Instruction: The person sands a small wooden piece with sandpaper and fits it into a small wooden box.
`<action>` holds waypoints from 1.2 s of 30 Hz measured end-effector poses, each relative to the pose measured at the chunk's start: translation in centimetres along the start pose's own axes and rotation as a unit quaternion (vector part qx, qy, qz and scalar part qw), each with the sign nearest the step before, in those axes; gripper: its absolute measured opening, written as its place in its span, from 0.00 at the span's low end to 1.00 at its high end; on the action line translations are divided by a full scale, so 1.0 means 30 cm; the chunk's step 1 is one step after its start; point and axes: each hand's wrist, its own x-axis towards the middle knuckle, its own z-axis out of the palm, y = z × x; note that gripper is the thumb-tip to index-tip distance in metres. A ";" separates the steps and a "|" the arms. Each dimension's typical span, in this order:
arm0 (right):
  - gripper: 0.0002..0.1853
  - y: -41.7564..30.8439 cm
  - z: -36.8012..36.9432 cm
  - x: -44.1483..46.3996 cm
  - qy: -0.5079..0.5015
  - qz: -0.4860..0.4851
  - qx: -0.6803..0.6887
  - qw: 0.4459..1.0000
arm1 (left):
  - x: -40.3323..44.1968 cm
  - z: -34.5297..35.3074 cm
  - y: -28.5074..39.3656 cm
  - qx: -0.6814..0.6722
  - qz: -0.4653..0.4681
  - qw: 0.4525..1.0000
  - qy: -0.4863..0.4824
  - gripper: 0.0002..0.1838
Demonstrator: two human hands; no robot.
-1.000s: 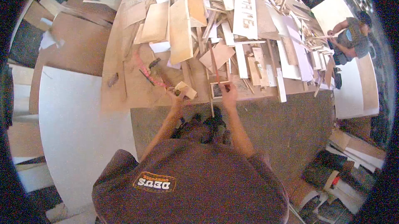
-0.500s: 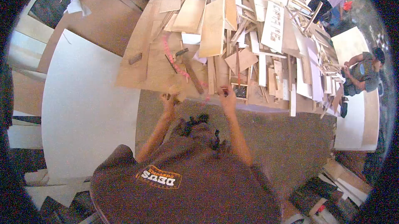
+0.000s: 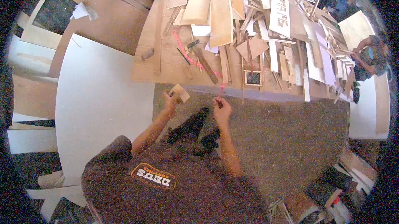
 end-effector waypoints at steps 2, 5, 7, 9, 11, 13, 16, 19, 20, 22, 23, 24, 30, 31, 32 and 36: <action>0.07 -0.011 0.005 -0.021 -0.002 0.000 -0.050 0.999 | 0.062 -0.059 -0.038 0.010 0.001 1.000 -0.020 0.46; 0.08 -0.063 0.029 -0.050 0.031 0.000 -0.078 0.996 | 0.116 -0.061 0.051 0.027 -0.020 0.999 -0.027 0.46; 0.09 -0.048 0.047 -0.039 0.045 0.005 -0.095 0.994 | 0.185 -0.083 0.103 0.035 -0.052 0.998 -0.018 0.47; 0.09 -0.052 0.099 -0.018 0.057 0.007 -0.112 0.992 | 0.306 -0.126 0.155 0.083 -0.090 0.990 -0.071 0.50; 0.09 -0.065 0.179 0.008 0.093 -0.009 -0.156 0.983 | 0.443 -0.185 0.149 0.084 -0.084 0.984 -0.135 0.52; 0.09 -0.030 0.284 0.086 0.086 -0.021 -0.168 0.982 | 0.533 -0.192 0.197 0.083 -0.078 0.973 -0.200 0.55; 0.09 -0.034 0.479 0.154 0.073 -0.018 -0.144 0.987 | 0.616 -0.216 0.209 0.130 -0.088 0.968 -0.195 0.56; 0.09 -0.117 0.632 0.184 0.090 -0.036 -0.128 0.987 | 0.686 -0.184 0.224 0.119 -0.057 0.967 -0.218 0.55; 0.08 -0.140 0.669 0.173 0.103 -0.046 -0.143 0.983 | 0.673 -0.177 0.246 0.179 -0.040 0.964 -0.191 0.55; 0.08 -0.171 0.710 0.156 0.108 -0.040 -0.156 0.981 | 0.703 -0.169 0.216 0.242 -0.028 0.954 -0.173 0.54; 0.08 -0.183 0.724 0.145 0.102 -0.038 -0.169 0.980 | 0.727 -0.156 0.191 0.225 -0.030 0.960 -0.165 0.55; 0.08 -0.176 0.727 0.137 0.109 -0.032 -0.174 0.978 | 0.733 -0.145 0.182 0.206 -0.033 0.965 -0.156 0.56; 0.08 -0.132 0.729 0.137 0.146 -0.017 -0.158 0.976 | 0.780 -0.159 0.164 0.206 -0.068 0.957 -0.191 0.59; 0.09 -0.134 0.736 0.136 0.144 -0.016 -0.161 0.976 | 0.792 -0.168 0.152 0.208 -0.061 0.955 -0.201 0.59; 0.09 -0.137 0.740 0.137 0.141 -0.017 -0.165 0.976 | 0.803 -0.165 0.140 0.209 -0.068 0.954 -0.203 0.59; 0.09 -0.176 0.797 0.134 0.133 -0.001 -0.178 0.975 | 0.794 -0.158 0.162 0.221 -0.087 0.946 -0.218 0.56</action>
